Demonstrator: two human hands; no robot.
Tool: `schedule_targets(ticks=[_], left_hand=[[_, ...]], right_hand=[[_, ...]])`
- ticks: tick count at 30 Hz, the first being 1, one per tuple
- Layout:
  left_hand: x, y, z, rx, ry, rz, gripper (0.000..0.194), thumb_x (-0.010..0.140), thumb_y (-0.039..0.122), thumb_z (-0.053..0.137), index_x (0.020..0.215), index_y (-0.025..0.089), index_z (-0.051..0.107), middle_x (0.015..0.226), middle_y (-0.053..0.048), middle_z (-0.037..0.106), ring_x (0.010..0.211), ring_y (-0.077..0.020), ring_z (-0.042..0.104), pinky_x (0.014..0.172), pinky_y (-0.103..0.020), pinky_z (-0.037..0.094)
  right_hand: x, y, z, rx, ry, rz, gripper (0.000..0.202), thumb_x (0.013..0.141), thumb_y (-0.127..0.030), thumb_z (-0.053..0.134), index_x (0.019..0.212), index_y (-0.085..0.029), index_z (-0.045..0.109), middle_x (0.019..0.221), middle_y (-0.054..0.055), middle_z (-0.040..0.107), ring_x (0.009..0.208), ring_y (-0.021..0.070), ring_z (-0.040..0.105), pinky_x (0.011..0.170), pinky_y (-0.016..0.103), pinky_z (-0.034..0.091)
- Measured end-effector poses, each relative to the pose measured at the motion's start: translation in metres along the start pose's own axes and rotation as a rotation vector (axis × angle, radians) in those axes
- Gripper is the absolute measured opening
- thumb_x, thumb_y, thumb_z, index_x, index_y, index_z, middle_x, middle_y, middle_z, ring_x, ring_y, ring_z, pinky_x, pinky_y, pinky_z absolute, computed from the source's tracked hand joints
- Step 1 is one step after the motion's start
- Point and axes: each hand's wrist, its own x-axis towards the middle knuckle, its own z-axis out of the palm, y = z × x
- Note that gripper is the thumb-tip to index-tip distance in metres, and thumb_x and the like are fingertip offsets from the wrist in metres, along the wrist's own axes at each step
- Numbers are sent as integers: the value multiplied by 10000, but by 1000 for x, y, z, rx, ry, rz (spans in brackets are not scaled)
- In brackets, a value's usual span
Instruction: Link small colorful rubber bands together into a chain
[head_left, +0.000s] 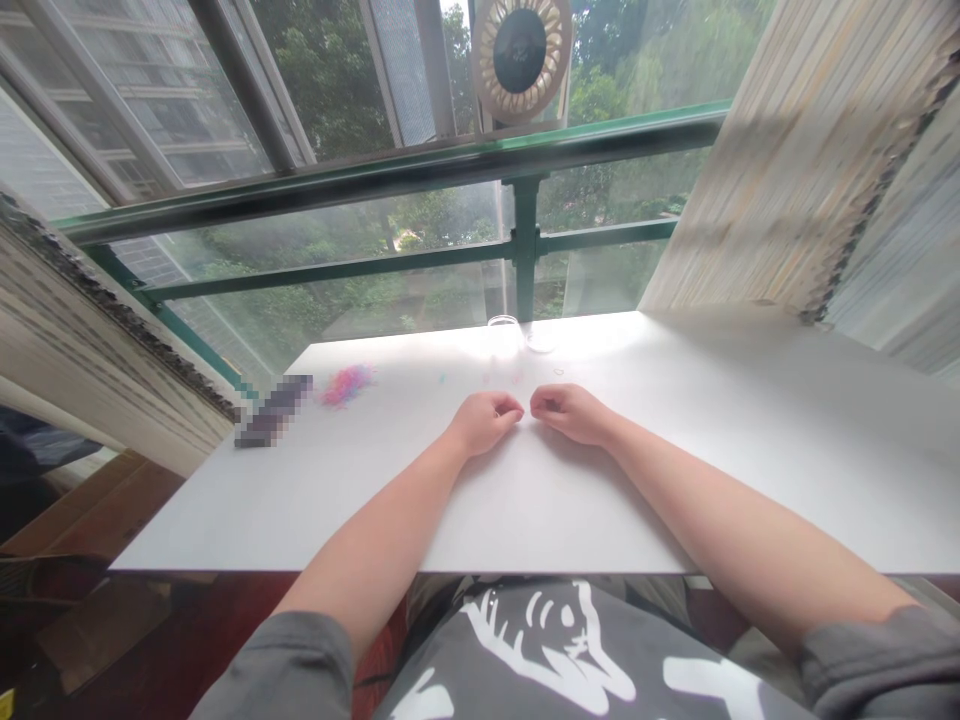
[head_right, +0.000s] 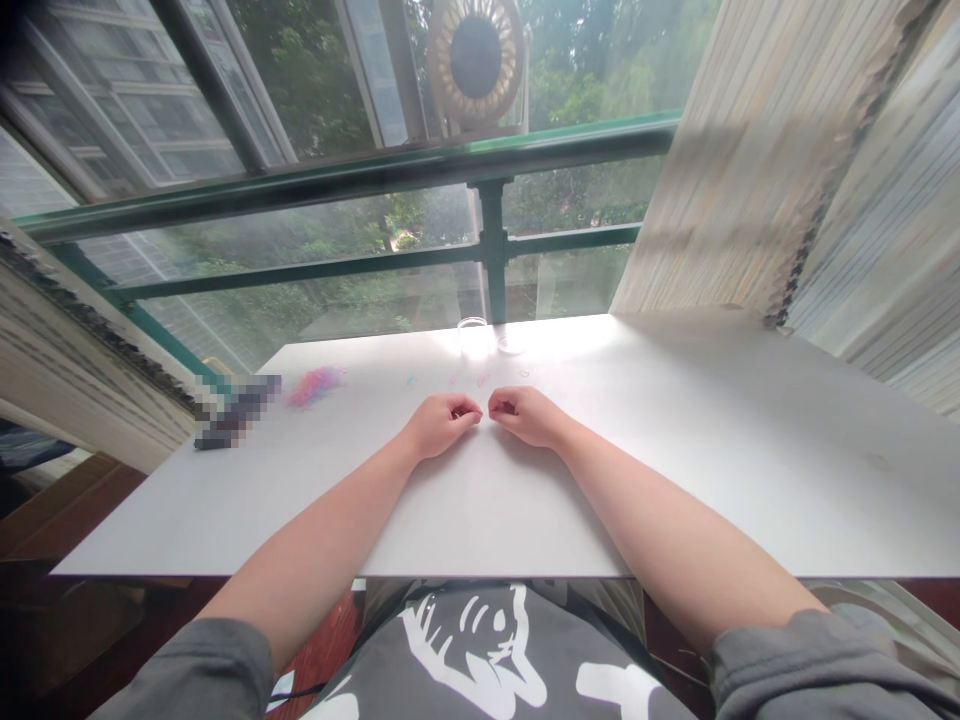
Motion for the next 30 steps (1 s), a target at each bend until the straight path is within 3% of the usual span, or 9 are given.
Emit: schedule_targets(ticks=[9, 13, 16, 19, 23, 30], left_hand=[[2, -4, -6, 25, 43, 25, 201, 726, 302, 485, 792, 197, 643, 758, 13, 651, 651, -103, 552, 670, -220, 435], [4, -29, -35, 98, 164, -19, 189, 719, 295, 502, 787, 204, 651, 798, 5, 660, 707, -116, 570, 701, -226, 434], [4, -56, -61, 183, 305, -141, 200, 708, 315, 517, 801, 200, 653, 813, -16, 664, 754, -142, 579, 734, -251, 433], [4, -78, -76, 244, 391, -264, 215, 705, 328, 519, 819, 204, 653, 828, -31, 665, 770, -164, 586, 726, -270, 438], [8, -91, -75, 290, 389, -339, 217, 697, 315, 527, 831, 200, 654, 827, -49, 667, 774, -177, 592, 726, -282, 435], [13, -94, -70, 309, 385, -387, 242, 702, 333, 525, 858, 206, 659, 859, -54, 665, 808, -190, 588, 747, -286, 424]], right_hand=[[2, -3, 0, -41, 49, 33, 140, 693, -242, 462, 761, -172, 563, 559, -26, 493, 519, 97, 415, 528, 223, 338], [1, -4, 0, -45, 25, 57, 138, 704, -256, 457, 755, -182, 562, 589, -17, 527, 540, 105, 446, 534, 230, 349], [0, -5, -1, -51, 6, 73, 142, 712, -267, 452, 736, -184, 564, 638, -3, 560, 569, 114, 471, 545, 237, 356], [0, -6, -2, -53, -9, 85, 144, 711, -268, 452, 723, -184, 569, 644, -1, 569, 574, 117, 478, 547, 240, 358], [0, -7, -2, -51, -14, 92, 143, 707, -263, 454, 715, -183, 571, 638, -1, 570, 577, 119, 482, 551, 243, 360], [-1, -9, -3, -68, -17, 106, 152, 710, -270, 451, 723, -180, 573, 687, 11, 593, 612, 128, 501, 569, 245, 368]])
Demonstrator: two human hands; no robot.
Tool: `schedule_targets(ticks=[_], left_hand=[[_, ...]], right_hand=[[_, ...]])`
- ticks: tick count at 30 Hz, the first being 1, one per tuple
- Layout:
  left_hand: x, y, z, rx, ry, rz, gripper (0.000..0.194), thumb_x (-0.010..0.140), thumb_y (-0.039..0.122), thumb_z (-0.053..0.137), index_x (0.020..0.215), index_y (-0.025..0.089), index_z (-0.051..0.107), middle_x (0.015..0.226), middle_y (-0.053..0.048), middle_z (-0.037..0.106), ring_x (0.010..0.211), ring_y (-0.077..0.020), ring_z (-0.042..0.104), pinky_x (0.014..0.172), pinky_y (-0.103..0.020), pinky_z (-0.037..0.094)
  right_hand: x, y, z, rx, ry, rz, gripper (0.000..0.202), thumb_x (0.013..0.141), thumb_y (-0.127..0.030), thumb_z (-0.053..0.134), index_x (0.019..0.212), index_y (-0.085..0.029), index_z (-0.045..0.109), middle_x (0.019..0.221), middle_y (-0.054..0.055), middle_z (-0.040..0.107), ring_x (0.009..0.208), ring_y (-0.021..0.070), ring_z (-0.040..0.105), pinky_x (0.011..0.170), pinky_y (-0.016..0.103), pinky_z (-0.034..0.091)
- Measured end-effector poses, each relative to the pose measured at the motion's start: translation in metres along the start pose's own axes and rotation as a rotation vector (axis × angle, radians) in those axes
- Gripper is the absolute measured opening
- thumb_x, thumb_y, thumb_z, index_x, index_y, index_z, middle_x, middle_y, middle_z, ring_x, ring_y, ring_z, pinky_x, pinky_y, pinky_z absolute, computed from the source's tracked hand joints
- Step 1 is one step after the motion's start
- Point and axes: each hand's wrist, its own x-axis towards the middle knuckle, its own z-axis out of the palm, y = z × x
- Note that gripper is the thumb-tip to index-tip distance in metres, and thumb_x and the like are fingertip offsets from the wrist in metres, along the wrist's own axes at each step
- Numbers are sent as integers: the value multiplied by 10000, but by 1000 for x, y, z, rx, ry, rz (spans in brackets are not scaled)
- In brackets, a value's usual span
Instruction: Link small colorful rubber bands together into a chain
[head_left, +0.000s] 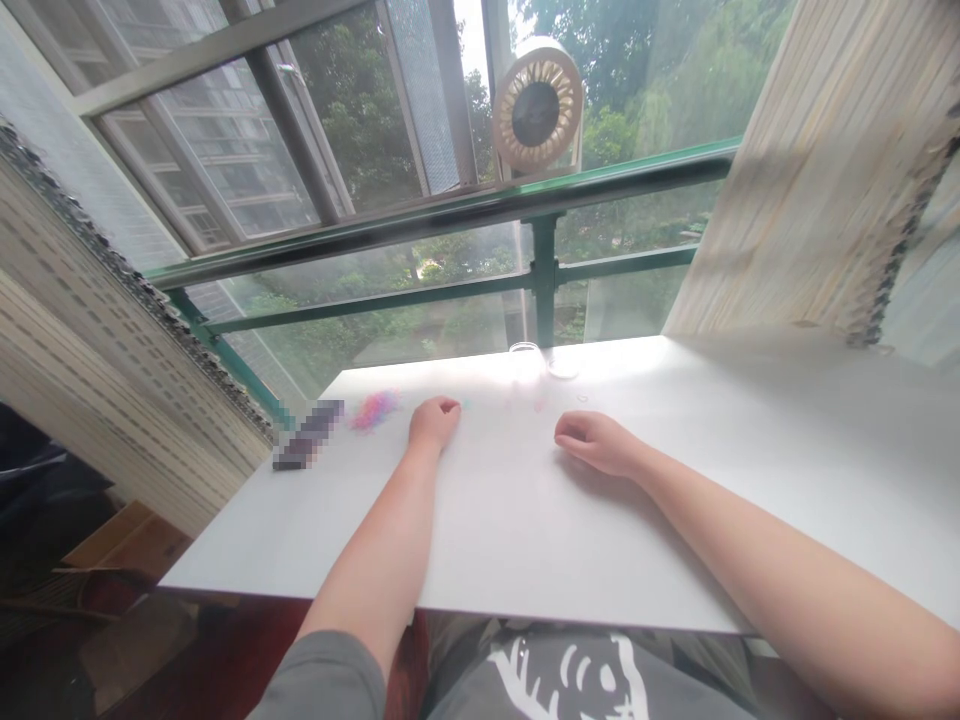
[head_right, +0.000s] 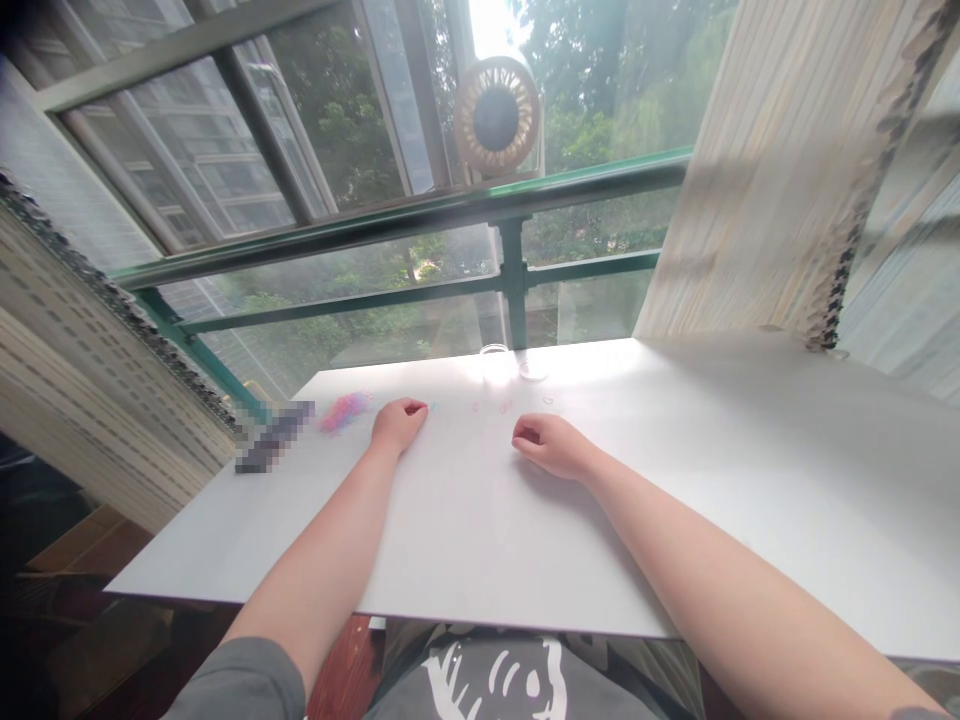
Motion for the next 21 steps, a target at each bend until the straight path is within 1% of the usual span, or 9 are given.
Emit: schedule_targets(ticks=[5, 10, 16, 21], left_hand=[[0, 1, 0, 15, 9, -40, 224, 708, 326, 527, 858, 230, 662, 867, -26, 665, 824, -179, 585, 746, -265, 425], [-1, 3, 0, 20, -9, -64, 234, 709, 337, 535, 877, 233, 662, 863, -28, 666, 830, -183, 585, 744, -264, 427], [-3, 2, -1, 2, -41, -55, 245, 704, 337, 542, 889, 233, 664, 875, -26, 665, 818, -178, 585, 735, -263, 426], [-2, 0, 0, 14, -45, -44, 241, 705, 336, 537, 881, 229, 663, 883, -26, 664, 821, -176, 584, 737, -259, 422]], right_hand=[[0, -1, -1, -12, -12, 31, 165, 714, -286, 444, 730, -186, 575, 687, 6, 593, 608, 124, 497, 569, 242, 369], [-1, -2, -1, 0, -14, 39, 166, 710, -291, 448, 729, -189, 576, 684, 4, 593, 605, 124, 500, 569, 242, 372], [-1, -3, 0, 0, -17, 44, 174, 715, -299, 444, 730, -187, 576, 678, 4, 591, 598, 121, 497, 565, 240, 371], [-1, -2, 0, 3, -11, 38, 168, 707, -289, 451, 731, -185, 580, 667, 3, 590, 595, 121, 497, 573, 241, 372]])
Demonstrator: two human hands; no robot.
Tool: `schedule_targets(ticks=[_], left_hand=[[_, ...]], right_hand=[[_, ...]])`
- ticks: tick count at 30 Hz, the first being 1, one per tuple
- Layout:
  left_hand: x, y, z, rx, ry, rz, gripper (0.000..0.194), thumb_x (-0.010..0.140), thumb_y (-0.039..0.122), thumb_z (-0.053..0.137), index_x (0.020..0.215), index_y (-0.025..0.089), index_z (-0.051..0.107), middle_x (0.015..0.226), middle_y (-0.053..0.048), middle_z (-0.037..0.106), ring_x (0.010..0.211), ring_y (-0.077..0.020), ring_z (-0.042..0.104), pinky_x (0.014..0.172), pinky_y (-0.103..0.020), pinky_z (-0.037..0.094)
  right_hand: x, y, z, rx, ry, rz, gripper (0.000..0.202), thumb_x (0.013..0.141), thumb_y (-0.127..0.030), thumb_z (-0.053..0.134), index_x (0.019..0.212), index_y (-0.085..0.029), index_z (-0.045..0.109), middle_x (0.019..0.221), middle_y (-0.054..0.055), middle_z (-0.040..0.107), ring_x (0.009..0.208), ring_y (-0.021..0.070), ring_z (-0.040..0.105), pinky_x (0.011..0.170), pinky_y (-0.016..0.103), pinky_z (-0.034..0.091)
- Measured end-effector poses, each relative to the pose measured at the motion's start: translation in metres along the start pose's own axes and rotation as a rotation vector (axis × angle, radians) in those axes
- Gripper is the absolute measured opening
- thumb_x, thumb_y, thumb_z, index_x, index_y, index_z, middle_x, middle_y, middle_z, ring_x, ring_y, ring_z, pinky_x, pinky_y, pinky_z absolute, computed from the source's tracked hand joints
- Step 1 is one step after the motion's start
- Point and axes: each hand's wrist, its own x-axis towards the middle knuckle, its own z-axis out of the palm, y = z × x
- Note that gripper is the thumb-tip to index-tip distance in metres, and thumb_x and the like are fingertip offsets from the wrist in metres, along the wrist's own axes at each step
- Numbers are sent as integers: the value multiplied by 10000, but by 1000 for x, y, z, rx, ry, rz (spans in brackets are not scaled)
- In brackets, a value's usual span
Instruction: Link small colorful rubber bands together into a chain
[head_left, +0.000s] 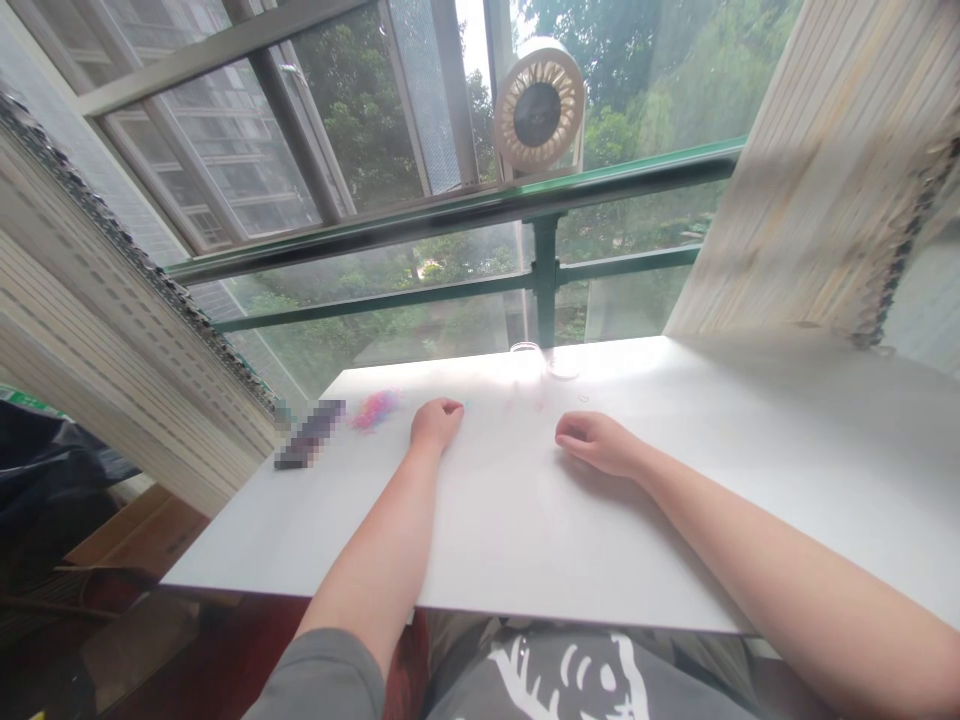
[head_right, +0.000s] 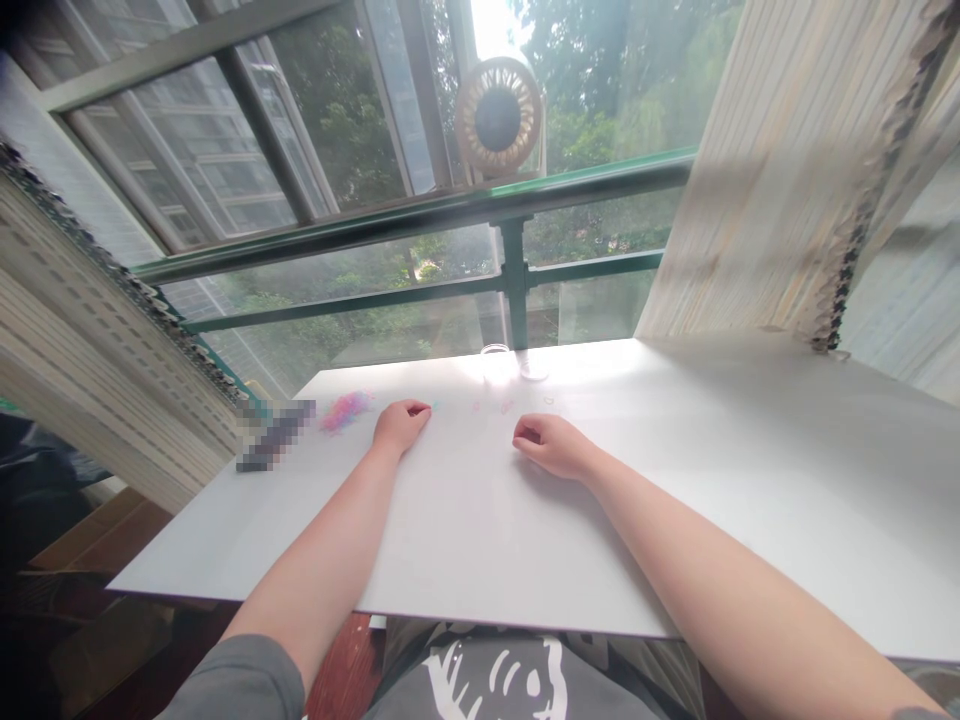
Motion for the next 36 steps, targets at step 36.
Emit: schedule_targets(ticks=[36], left_hand=[[-31, 23, -2, 90, -101, 20, 260, 731, 291, 511, 963, 182, 558, 986, -68, 608, 859, -167, 560, 743, -243, 406]], right_hand=[[0, 1, -1, -12, -20, 6, 194, 709, -316, 446, 736, -182, 583, 683, 15, 594, 630, 143, 502, 589, 258, 375]])
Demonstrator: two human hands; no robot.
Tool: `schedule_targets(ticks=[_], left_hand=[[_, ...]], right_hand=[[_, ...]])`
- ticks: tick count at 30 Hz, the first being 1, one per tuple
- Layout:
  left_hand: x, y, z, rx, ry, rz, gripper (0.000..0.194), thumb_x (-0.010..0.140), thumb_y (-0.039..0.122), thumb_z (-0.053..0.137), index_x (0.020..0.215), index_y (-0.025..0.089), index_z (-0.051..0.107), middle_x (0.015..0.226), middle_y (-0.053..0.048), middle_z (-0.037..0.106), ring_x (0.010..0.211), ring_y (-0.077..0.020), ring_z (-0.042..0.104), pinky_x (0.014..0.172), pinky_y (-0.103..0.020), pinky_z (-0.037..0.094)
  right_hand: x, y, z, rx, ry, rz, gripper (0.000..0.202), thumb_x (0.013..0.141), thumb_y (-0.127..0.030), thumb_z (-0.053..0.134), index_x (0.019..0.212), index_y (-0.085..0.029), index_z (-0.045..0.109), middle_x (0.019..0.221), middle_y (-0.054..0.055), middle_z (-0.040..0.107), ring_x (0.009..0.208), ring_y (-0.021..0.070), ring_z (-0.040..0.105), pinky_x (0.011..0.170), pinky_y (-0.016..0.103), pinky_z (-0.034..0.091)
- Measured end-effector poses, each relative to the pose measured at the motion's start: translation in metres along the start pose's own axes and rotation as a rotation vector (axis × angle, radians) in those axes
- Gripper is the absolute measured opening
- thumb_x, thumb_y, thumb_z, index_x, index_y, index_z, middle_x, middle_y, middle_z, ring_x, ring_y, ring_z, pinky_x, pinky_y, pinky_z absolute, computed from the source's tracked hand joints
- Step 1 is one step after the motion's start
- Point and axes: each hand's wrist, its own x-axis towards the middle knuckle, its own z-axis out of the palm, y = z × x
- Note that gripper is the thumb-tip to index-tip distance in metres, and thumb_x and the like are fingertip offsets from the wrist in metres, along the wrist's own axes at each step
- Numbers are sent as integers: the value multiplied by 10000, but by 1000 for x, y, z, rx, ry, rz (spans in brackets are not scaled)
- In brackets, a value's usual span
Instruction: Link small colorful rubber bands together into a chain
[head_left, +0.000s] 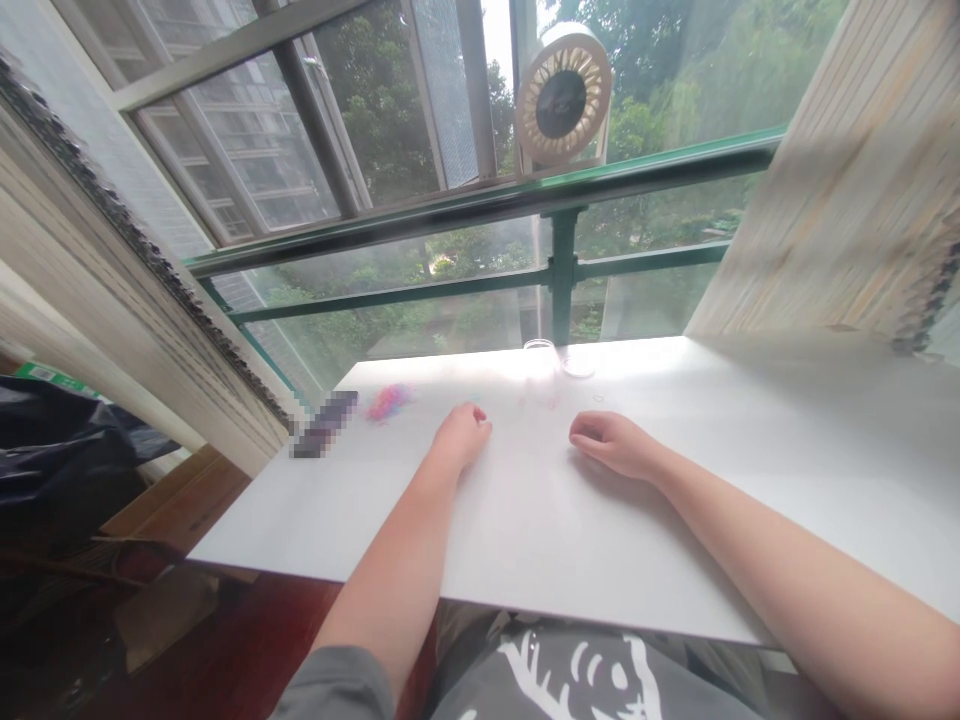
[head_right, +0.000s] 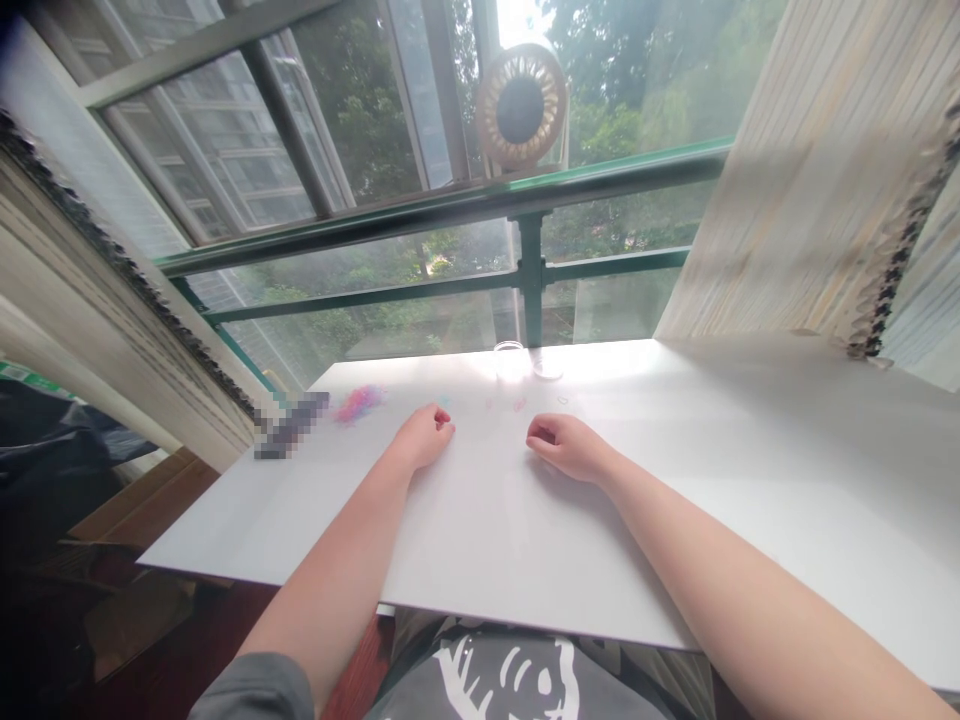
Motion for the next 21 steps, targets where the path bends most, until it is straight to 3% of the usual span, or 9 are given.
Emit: schedule_targets(ticks=[3, 5, 11, 14, 21], left_hand=[[-15, 5, -3, 12, -83, 25, 301, 706, 384, 527, 932, 193, 581, 987, -70, 609, 847, -177, 564, 722, -241, 401], [-21, -3, -7, -1, -98, 24, 339, 696, 427, 524, 939, 199, 587, 986, -65, 610, 857, -175, 562, 726, -231, 394], [-25, -64, -30, 122, 67, -148, 498, 661, 509, 511, 1037, 185, 553, 1106, -109, 540, 1040, -230, 478, 879, -274, 327], [-22, -82, -37, 171, 122, -218, 534, 667, 510, 498, 1086, 181, 522, 1146, -124, 505, 1100, -251, 422, 935, -310, 278], [-4, -71, -30, 184, 175, -347, 609, 658, 556, 479, 1170, 229, 454, 1193, -134, 448, 1115, -317, 376, 897, -410, 307]], right_hand=[[0, 1, 0, -5, -3, 1, 191, 716, -316, 443, 740, -188, 582, 686, 12, 597, 634, 144, 507, 597, 260, 378], [1, 2, 1, -5, -10, 2, 189, 723, -314, 437, 737, -190, 579, 678, 9, 596, 627, 143, 507, 600, 261, 379], [1, 4, 2, -8, -22, 5, 190, 731, -323, 433, 733, -198, 577, 681, 5, 600, 610, 140, 508, 589, 259, 378], [2, 4, 2, -4, -24, 5, 192, 720, -330, 446, 734, -194, 581, 672, 10, 601, 613, 146, 509, 587, 263, 377], [3, 3, 2, -22, -39, 2, 203, 721, -341, 441, 738, -199, 585, 692, 17, 606, 639, 158, 520, 591, 269, 382]])
